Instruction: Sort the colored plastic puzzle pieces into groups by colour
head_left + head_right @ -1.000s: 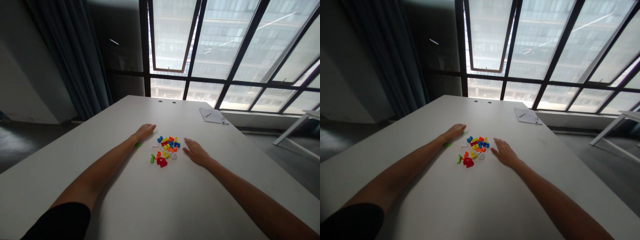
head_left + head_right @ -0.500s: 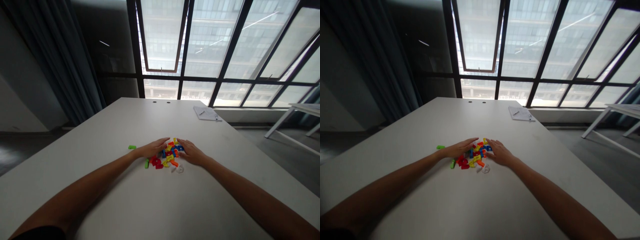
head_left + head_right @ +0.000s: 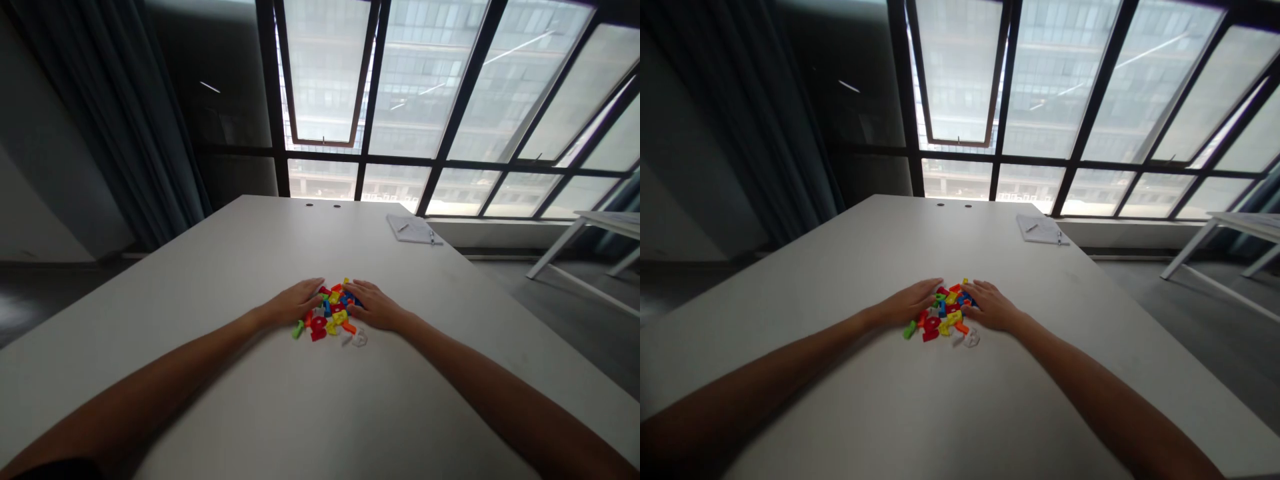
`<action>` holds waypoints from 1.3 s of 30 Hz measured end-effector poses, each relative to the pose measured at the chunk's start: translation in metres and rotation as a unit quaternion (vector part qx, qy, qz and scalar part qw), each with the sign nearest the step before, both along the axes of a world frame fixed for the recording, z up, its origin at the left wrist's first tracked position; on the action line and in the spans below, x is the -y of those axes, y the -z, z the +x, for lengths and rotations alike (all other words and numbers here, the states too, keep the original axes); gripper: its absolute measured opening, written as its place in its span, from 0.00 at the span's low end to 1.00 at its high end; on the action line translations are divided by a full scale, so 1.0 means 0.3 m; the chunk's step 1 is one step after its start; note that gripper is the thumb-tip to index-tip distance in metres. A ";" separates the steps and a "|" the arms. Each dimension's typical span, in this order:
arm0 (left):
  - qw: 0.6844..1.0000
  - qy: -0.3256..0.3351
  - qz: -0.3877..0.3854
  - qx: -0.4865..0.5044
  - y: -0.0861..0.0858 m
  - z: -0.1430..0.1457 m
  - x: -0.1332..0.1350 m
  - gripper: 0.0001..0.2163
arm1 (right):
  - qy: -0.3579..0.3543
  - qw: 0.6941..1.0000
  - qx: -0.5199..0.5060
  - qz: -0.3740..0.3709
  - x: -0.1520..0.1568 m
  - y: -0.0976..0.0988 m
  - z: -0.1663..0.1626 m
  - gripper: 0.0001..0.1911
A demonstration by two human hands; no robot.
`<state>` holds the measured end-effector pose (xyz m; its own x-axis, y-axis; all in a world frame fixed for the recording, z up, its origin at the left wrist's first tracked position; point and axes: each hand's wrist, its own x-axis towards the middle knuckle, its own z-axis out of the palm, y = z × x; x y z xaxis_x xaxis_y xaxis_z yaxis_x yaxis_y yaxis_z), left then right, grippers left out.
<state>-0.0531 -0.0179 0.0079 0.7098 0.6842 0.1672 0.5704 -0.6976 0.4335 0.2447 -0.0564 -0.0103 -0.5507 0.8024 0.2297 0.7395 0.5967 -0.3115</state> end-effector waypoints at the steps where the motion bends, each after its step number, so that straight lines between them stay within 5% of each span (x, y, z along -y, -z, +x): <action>1: 1.000 0.017 -0.014 0.013 -0.012 0.035 0.013 0.34 | -0.006 1.000 -0.003 0.005 0.011 0.000 0.003 0.32; 8: 0.987 0.069 -0.124 0.075 -0.052 0.084 0.119 0.29 | -0.041 0.994 -0.100 -0.019 0.078 -0.017 -0.007 0.31; 14: 0.980 0.048 -0.166 0.102 -0.065 0.060 0.110 0.29 | 0.070 0.976 -0.204 -0.044 0.072 -0.042 -0.017 0.20; 18: 0.989 0.033 -0.093 0.109 -0.068 0.054 -0.013 0.20 | 0.123 0.975 -0.183 -0.007 -0.009 -0.068 0.001 0.17; 25: 0.994 -0.038 0.093 0.046 -0.007 0.090 -0.115 0.14 | -0.025 0.970 -0.121 -0.212 -0.153 -0.098 -0.018 0.15; 33: 0.991 -0.019 0.048 0.125 0.011 0.172 -0.075 0.16 | 0.064 0.884 -0.423 -0.188 -0.167 -0.007 -0.018 0.23; 39: 0.990 -0.006 0.018 0.138 0.015 0.214 -0.108 0.19 | 0.077 0.909 -0.390 -0.126 -0.134 0.007 -0.053 0.19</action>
